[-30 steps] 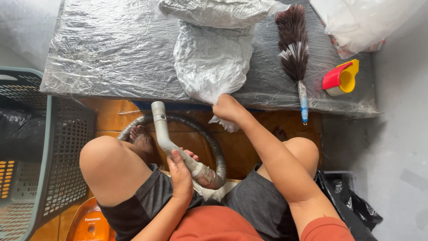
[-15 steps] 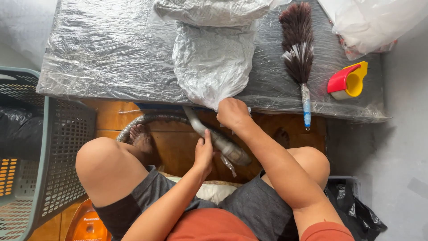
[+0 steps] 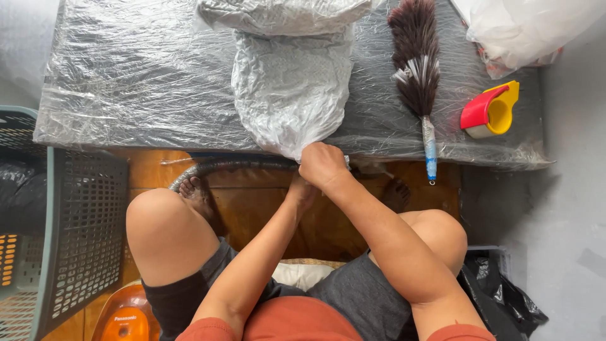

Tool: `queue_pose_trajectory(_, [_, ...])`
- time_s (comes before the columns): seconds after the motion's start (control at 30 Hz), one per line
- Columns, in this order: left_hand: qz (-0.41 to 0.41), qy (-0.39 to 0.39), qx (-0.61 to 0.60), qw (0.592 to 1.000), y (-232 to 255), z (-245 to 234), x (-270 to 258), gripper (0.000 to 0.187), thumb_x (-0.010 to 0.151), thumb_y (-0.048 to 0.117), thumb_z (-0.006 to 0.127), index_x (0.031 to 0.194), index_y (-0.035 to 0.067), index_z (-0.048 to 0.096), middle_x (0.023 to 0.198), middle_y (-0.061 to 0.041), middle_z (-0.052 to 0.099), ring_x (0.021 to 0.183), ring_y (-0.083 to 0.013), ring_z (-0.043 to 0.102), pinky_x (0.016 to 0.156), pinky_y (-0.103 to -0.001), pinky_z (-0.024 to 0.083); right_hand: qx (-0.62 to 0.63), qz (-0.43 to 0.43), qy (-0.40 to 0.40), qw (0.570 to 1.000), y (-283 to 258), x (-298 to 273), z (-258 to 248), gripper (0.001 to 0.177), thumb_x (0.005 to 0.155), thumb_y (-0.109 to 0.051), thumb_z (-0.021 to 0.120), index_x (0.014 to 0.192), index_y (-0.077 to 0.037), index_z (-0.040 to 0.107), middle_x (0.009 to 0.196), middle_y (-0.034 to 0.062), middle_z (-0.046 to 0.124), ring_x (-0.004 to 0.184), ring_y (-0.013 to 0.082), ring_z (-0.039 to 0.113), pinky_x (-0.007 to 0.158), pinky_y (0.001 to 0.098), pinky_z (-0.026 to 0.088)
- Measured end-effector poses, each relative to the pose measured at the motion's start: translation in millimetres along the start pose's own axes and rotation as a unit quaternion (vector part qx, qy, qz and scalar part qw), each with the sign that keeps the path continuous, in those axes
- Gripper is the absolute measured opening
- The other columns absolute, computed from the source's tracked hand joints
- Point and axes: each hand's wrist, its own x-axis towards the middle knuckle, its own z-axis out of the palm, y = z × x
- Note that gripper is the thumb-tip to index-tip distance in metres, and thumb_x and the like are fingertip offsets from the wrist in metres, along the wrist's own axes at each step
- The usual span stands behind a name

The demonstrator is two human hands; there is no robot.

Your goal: Wrapping a cushion in plastic film, using a vacuum cleaner to remove air and compress it, and then sealing the package with tape.

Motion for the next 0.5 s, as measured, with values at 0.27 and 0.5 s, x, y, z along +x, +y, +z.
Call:
queue_pose_trajectory(0.27, [-0.024, -0.021, 0.009, 0.999, 6.2, 6.5, 25.5, 0.059, 0.097, 0.037, 0.062, 0.136, -0.006, 0.052, 0.115, -0.019, 0.059, 0.104, -0.0330, 0.067, 0.091, -0.052, 0.059, -0.001, 0.031, -0.025, 0.999, -17.7, -14.0, -23.0, 0.036, 0.087, -0.023, 0.057, 0.090, 0.008, 0.076, 0.092, 0.0248, 0.076, 0.099, 0.0453, 0.073, 0.091, 0.0558, 0.057])
queue_pose_trajectory(0.5, [-0.032, -0.012, 0.007, 0.999, 0.1, 2.1, 35.1, 0.053, 0.095, 0.031, 0.063, 0.132, -0.006, 0.056, 0.109, -0.018, 0.064, 0.098, -0.0305, 0.070, 0.086, -0.050, 0.061, -0.064, 0.030, -0.029, 0.997, -16.6, -7.2, -23.2, 0.037, 0.089, -0.023, 0.055, 0.088, 0.008, 0.076, 0.090, 0.0241, 0.076, 0.098, 0.0441, 0.073, 0.090, 0.0538, 0.058])
